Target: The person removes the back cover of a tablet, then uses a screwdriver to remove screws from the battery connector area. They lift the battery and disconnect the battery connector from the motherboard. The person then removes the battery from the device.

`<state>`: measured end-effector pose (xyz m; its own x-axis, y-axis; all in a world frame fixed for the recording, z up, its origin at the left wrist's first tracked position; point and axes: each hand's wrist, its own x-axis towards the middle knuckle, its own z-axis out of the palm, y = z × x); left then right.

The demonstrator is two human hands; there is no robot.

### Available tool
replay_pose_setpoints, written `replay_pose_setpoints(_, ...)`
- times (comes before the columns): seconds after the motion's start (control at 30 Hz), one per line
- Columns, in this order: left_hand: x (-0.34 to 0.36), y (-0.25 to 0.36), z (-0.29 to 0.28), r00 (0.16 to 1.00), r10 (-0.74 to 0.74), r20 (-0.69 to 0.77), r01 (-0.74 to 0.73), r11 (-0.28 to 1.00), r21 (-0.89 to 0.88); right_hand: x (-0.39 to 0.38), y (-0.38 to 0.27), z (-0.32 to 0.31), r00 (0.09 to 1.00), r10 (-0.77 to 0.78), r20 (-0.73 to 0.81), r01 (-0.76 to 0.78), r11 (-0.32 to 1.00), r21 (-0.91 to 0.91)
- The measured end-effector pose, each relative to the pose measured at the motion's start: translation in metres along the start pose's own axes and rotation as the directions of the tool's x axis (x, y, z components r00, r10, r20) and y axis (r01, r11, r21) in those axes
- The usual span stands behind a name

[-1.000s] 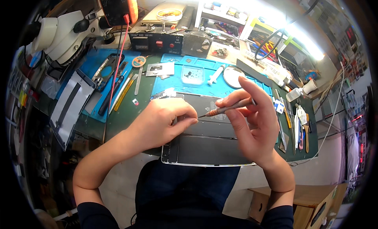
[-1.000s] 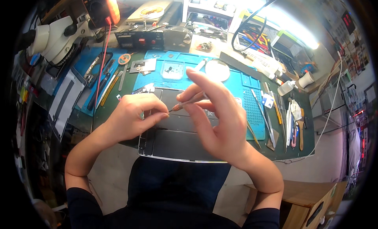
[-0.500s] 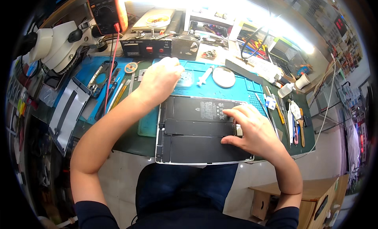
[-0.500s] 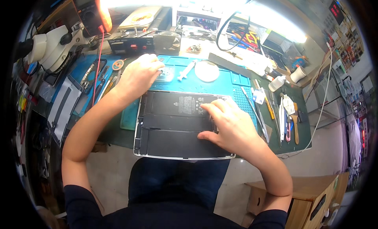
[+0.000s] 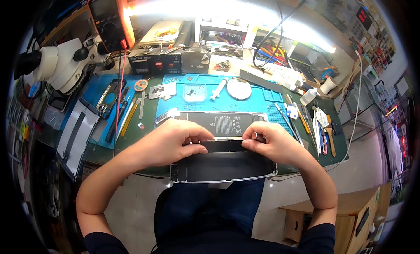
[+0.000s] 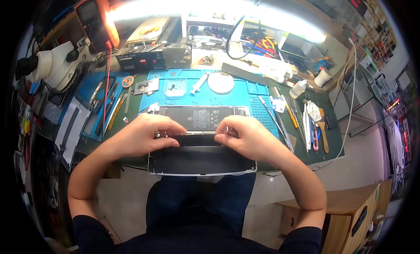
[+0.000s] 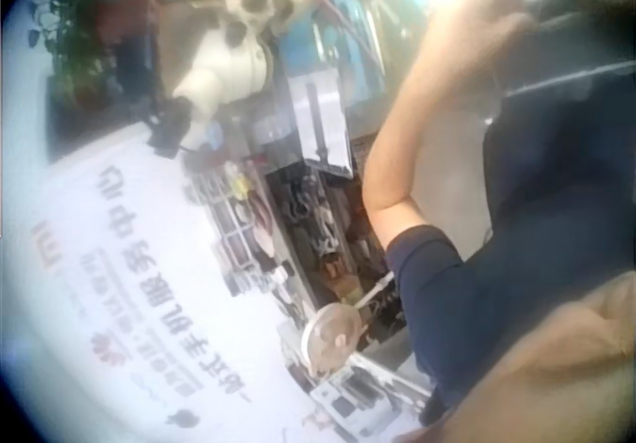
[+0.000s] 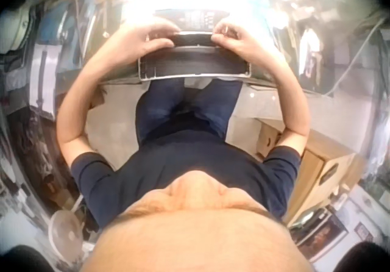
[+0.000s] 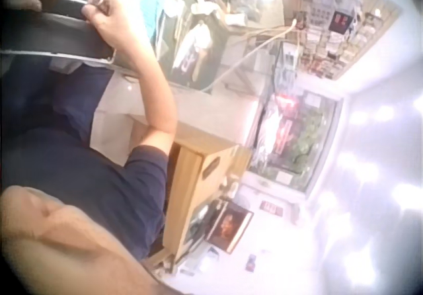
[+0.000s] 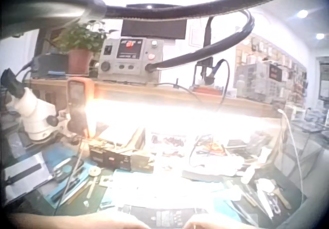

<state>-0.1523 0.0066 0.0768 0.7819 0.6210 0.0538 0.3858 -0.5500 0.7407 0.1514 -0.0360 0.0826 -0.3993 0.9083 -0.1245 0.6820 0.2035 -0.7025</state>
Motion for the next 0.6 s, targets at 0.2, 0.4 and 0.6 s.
replay_pose_setpoints(0.2, 0.002, 0.009, -0.001, 0.986, -0.155, 0.062, 0.162, 0.805, -0.57, -0.023, -0.002, -0.011, 0.995, 0.102, 0.002, -0.094, 0.909, 0.407)
replay_pose_setpoints(0.4, 0.022, 0.009, 0.011, 0.974, -0.226, 0.031, 0.185, 0.703, -0.686, -0.038, 0.009, -0.021, 0.971, 0.24, 0.013, -0.202, 0.786, 0.584)
replay_pose_setpoints(0.6, 0.048, 0.009, 0.007, 0.962, -0.267, 0.047, 0.192, 0.545, -0.816, -0.041, 0.022, -0.038, 0.956, 0.275, -0.104, -0.147, 0.754, 0.64)
